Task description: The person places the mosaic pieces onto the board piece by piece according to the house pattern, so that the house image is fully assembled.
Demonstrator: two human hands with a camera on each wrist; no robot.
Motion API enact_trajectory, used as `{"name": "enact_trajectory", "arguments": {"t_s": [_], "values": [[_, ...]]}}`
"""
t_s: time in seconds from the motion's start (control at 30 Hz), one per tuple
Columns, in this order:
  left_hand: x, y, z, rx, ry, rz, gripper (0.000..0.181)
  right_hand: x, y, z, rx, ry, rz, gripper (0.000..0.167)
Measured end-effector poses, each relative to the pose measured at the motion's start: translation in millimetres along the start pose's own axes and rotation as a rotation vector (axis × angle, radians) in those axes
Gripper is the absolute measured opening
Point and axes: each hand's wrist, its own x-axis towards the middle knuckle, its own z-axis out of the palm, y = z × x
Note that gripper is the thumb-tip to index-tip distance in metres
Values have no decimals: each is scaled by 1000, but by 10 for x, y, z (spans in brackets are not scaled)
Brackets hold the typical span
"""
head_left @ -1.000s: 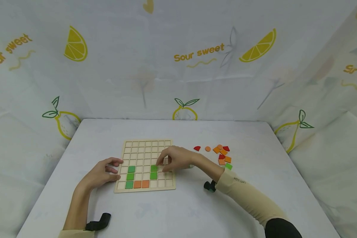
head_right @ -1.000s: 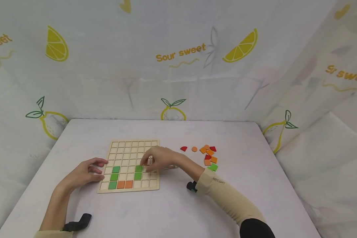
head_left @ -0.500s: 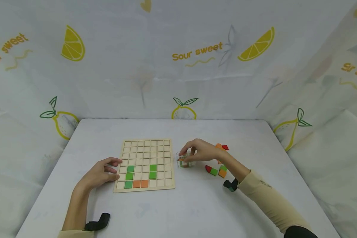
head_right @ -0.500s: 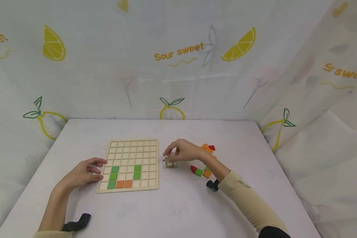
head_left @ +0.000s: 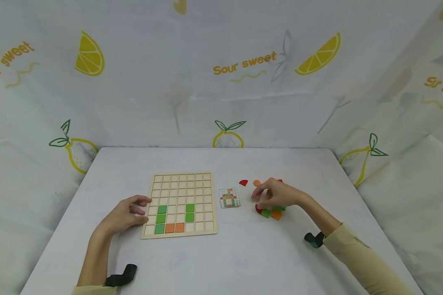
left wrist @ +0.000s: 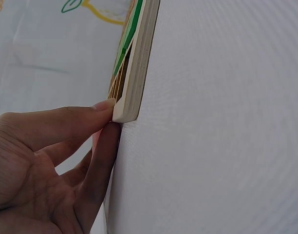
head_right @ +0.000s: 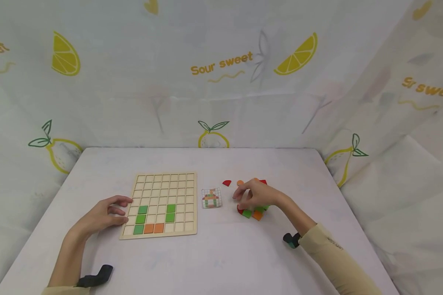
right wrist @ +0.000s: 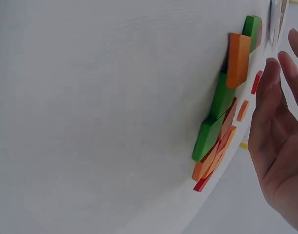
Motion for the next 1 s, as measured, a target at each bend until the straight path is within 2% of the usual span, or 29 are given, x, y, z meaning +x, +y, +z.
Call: {"name": "enact_trajectory", "arguments": {"t_s": [0.07, 0.23, 0.63, 1.0], "values": [[5, 3, -3, 0, 2, -5, 59, -66, 61, 16, -27, -6, 25, 26], [9, 5, -9, 4, 3, -7, 59, -152, 177, 65, -68, 3, 17, 29], [5, 7, 7, 3, 9, -10, 59, -175, 215, 113, -108, 25, 20, 32], [-1, 10, 13, 7, 7, -17, 60, -179, 274, 95, -83, 16, 7, 32]]}}
